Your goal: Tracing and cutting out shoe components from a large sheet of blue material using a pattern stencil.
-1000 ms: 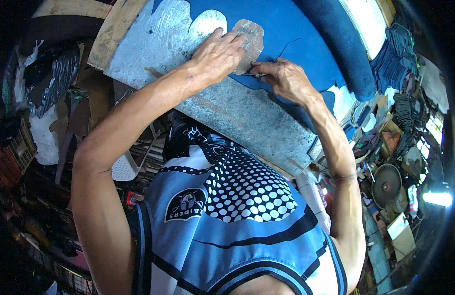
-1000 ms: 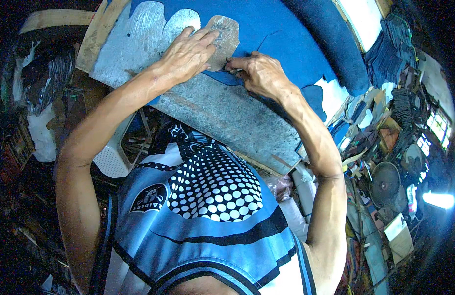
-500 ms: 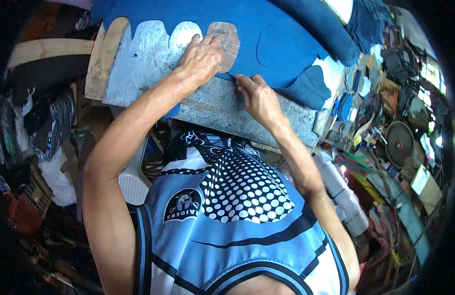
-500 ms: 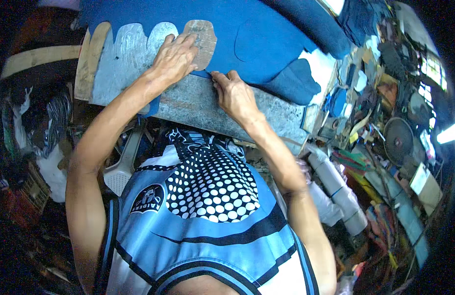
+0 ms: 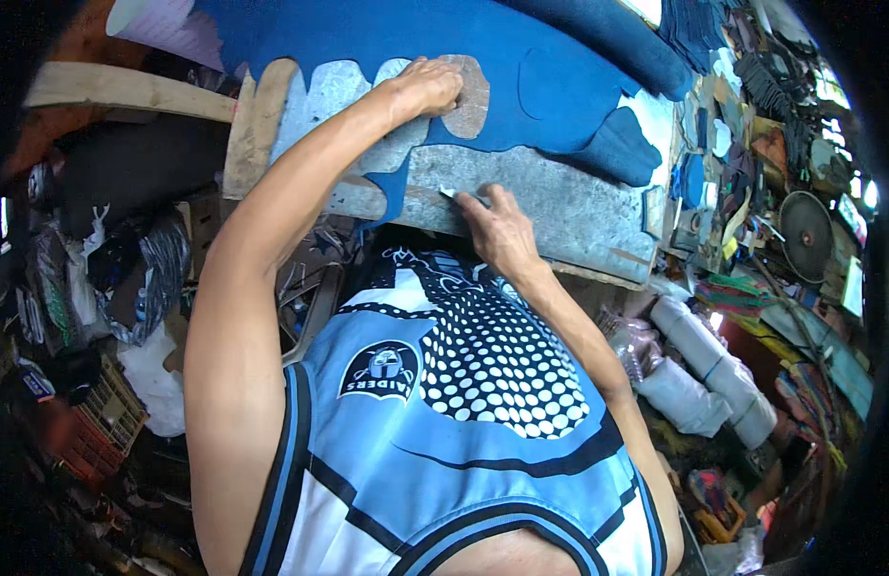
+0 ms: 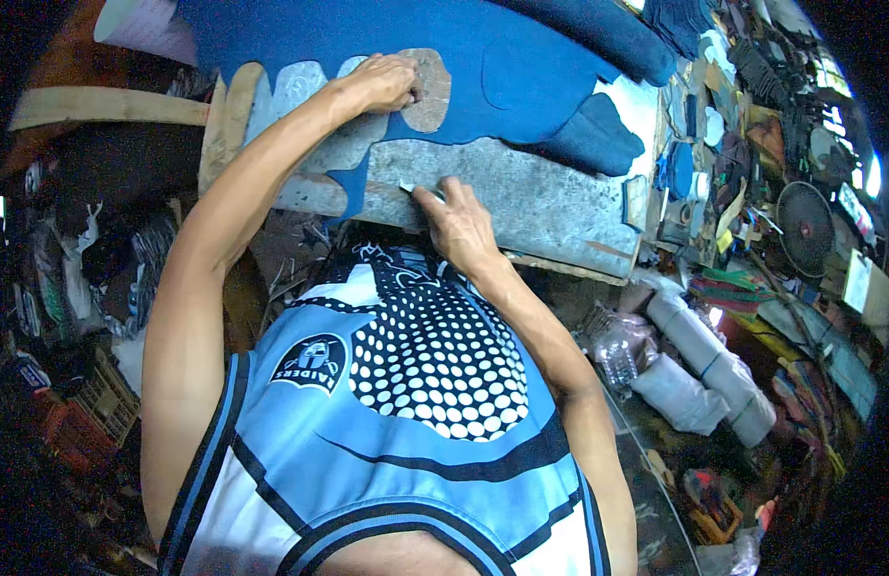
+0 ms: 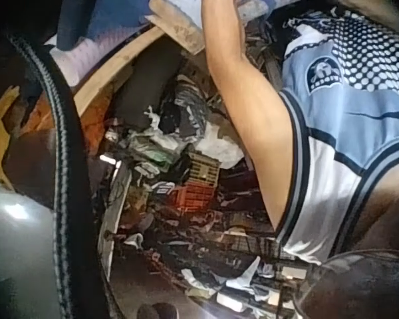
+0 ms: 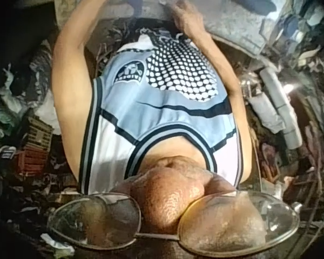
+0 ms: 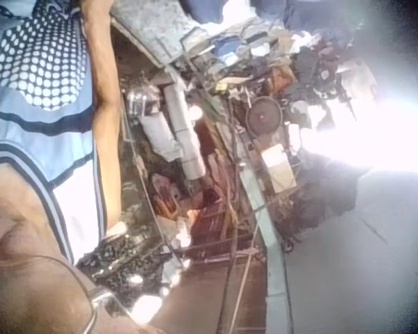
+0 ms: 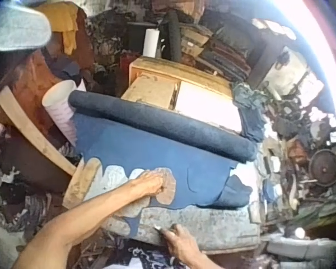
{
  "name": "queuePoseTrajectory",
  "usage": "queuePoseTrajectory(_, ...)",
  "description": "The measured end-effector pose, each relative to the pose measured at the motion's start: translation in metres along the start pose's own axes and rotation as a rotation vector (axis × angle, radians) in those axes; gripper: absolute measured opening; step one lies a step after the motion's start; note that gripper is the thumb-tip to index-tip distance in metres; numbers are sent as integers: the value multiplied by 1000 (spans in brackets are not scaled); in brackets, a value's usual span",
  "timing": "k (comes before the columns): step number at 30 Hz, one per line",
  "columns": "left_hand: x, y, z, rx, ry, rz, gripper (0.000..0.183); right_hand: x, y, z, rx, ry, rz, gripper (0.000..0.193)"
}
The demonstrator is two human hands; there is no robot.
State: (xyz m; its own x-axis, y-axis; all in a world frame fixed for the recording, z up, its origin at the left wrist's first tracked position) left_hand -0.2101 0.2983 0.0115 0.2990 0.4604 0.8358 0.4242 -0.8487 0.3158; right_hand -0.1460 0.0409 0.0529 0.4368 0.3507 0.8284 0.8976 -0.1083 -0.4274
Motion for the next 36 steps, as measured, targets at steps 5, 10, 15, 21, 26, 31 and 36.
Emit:
queuePoseTrajectory(5,-10,-3,16,-39,-60,-32,27,-12,-20,43,120,28,-101,57)
queuePoseTrajectory(10,-6,3,24,-29,-48,-19,35,-5,-21,53,84,-36,-136,56)
queuePoseTrajectory(15,-17,2,21,-12,-30,-60,29,22,24,-57,-86,-91,18,63)
queuePoseTrajectory(21,-43,19,5,-7,251,-46,36,2,81,-221,-695,-337,43,59)
queuePoseTrajectory(26,-46,43,-8,93,496,-62,43,15,103,-261,-818,-631,172,50)
queuePoseTrajectory(31,-53,57,-17,236,455,-122,40,107,111,-160,-517,-356,361,42)
queuePoseTrajectory(36,-58,76,-20,431,407,-164,33,149,85,27,-3,-70,219,32)
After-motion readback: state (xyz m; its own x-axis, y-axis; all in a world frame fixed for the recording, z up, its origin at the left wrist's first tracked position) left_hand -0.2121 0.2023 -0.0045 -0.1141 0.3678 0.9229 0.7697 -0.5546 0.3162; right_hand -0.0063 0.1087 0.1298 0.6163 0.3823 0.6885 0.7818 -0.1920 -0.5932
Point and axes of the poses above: each hand's wrist, its own z-axis towards the middle knuckle, its own x-axis out of the back of the hand, y = z × x, the point moved 1 cm from there along z, towards the middle knuckle, and after that the axes turned 13 degrees about -y, right-handed, at the moved point
